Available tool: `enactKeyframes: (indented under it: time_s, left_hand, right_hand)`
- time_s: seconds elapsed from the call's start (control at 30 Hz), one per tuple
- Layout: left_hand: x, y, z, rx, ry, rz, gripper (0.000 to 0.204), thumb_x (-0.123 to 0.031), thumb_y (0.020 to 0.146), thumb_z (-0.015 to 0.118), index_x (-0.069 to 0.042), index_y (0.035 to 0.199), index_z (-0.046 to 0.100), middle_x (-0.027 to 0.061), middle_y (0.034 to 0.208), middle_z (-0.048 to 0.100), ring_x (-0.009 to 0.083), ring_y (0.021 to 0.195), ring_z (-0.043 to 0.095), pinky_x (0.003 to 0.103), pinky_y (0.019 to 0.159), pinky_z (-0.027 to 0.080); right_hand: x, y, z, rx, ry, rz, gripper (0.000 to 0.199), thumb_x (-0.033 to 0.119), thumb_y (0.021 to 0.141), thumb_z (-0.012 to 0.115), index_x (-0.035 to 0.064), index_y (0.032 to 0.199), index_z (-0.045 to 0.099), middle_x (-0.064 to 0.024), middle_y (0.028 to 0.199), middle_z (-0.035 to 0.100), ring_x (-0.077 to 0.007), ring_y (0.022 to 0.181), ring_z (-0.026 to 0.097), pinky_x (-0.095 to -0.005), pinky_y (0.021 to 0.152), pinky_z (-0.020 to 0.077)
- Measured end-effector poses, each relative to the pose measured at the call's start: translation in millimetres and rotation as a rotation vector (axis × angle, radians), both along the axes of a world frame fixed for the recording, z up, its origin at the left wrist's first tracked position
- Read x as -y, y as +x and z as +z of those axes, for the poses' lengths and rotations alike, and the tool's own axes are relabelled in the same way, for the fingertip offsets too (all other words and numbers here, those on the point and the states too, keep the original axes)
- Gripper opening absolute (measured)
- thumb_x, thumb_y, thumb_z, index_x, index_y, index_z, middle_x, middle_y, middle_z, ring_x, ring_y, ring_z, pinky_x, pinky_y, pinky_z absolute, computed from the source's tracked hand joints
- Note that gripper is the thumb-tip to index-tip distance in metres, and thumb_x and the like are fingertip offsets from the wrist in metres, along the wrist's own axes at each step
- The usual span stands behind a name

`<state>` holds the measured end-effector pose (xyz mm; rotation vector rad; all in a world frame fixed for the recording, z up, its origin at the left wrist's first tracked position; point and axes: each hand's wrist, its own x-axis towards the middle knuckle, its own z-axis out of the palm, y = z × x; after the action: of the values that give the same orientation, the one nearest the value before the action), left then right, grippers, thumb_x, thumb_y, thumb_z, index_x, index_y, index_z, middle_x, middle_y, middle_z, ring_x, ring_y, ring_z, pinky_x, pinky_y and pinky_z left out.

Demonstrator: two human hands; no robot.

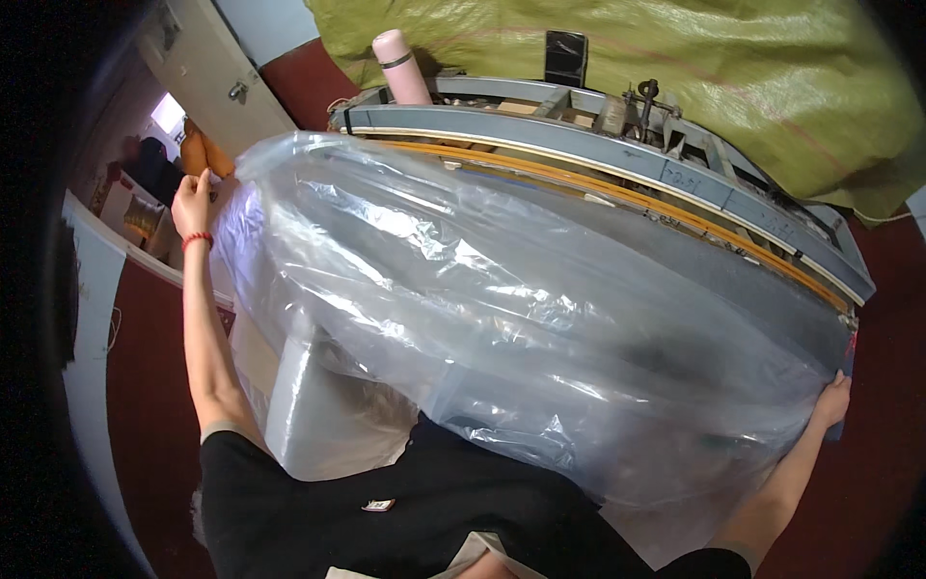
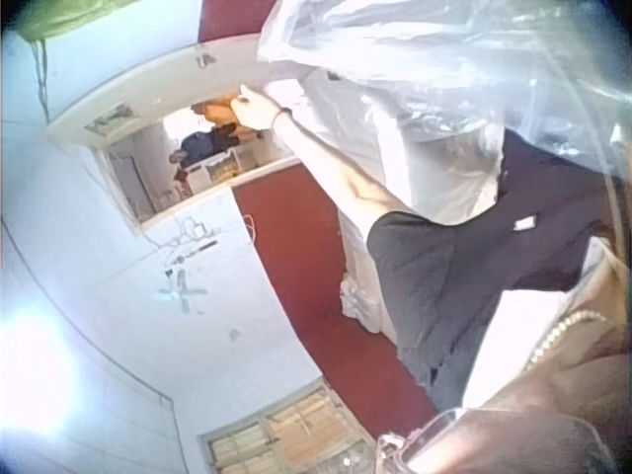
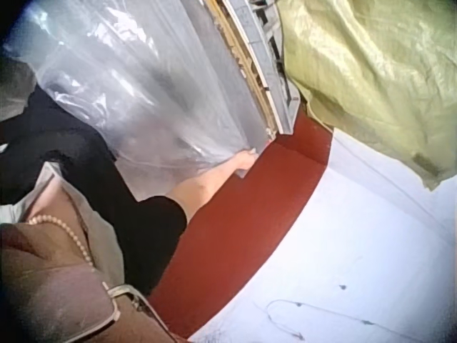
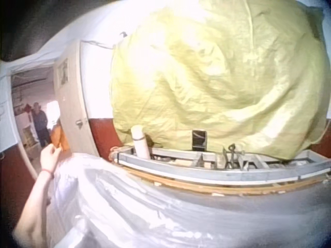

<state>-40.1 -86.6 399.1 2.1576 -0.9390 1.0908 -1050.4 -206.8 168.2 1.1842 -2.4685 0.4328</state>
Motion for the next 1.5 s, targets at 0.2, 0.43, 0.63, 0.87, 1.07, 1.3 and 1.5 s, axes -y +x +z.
enactKeyframes:
  time_s: [0.2,0.43,0.63,0.87,1.07,1.3,1.5]
  left_hand:
    - [36.1,-210.7,-56.2,0.399,0.663,-1.145,0.027,-0.024,0.077,0.058,-0.006,0.096,0.059,0.0128,0.105,0.056,0.0283,0.103,0.05,0.039,0.086,0.04]
    - [71.6,-133.9,-182.8,-0.084,0.813,-0.902,0.043,-0.027,0.078,0.055,-0.007,0.116,0.048,0.0149,0.126,0.041,0.0342,0.118,0.035,0.044,0.091,0.034]
    - [107.3,-189.2,-159.9,0.083,0.473,-0.9,0.027,-0.023,0.076,0.061,-0.001,0.09,0.058,0.0141,0.095,0.059,0.0307,0.085,0.055,0.035,0.074,0.043]
    - [174.7,-183.2,-179.0,-0.491,0.522,-0.933,0.023,-0.022,0.076,0.064,0.0,0.074,0.056,0.0051,0.059,0.054,0.0148,0.059,0.05,0.028,0.056,0.041]
    - [168.5,-156.4,-212.2,-0.786,0.479,-1.008,0.014,-0.014,0.077,0.062,-0.001,0.074,0.056,0.0012,0.061,0.057,0.0092,0.055,0.049,0.025,0.053,0.041]
    - [154.4,-187.9,-207.8,-0.351,0.479,-0.876,0.014,-0.017,0.072,0.065,-0.006,0.078,0.06,0.0081,0.069,0.057,0.0255,0.072,0.053,0.035,0.064,0.043]
    - [151.8,-199.0,-207.0,-0.215,0.353,-0.98,0.017,-0.017,0.072,0.065,-0.003,0.077,0.056,0.0082,0.071,0.055,0.0257,0.072,0.052,0.035,0.064,0.042]
  right_hand:
    - [-14.9,-13.6,0.0,-0.049,-0.015,-0.016,0.04,0.041,0.089,0.034,0.0049,0.088,0.051,-0.0217,0.084,0.058,-0.0415,0.079,0.054,-0.049,0.063,0.0418]
    - [-2.0,-3.2,-2.9,-0.029,-0.022,-0.005,0.038,0.041,0.088,0.035,0.0061,0.088,0.05,-0.0204,0.084,0.058,-0.0419,0.078,0.054,-0.0499,0.062,0.0413]
    - [-7.4,-14.3,-1.3,-0.058,0.024,-0.042,0.04,0.043,0.089,0.033,0.0071,0.089,0.05,-0.02,0.083,0.058,-0.0416,0.079,0.054,-0.0507,0.062,0.0411]
    - [-3.9,-17.7,-4.1,-0.013,0.005,-0.035,0.041,0.043,0.089,0.033,0.0055,0.088,0.05,-0.0202,0.085,0.058,-0.0415,0.079,0.053,-0.0498,0.062,0.0407]
    - [3.7,-39.2,-21.9,0.076,-0.211,0.091,0.041,0.043,0.088,0.039,0.004,0.086,0.053,-0.0158,0.082,0.06,-0.0358,0.074,0.056,-0.0444,0.061,0.0419]
    - [-44.8,-69.3,12.7,1.049,-0.846,0.285,0.036,0.037,0.085,0.053,0.0033,0.096,0.057,-0.0028,0.087,0.056,-0.0122,0.081,0.052,-0.026,0.072,0.0412]
    - [-77.7,-63.2,35.1,1.066,-0.852,0.261,0.036,0.034,0.085,0.054,0.0,0.096,0.057,-0.0046,0.089,0.058,-0.0141,0.082,0.052,-0.0269,0.074,0.0417]
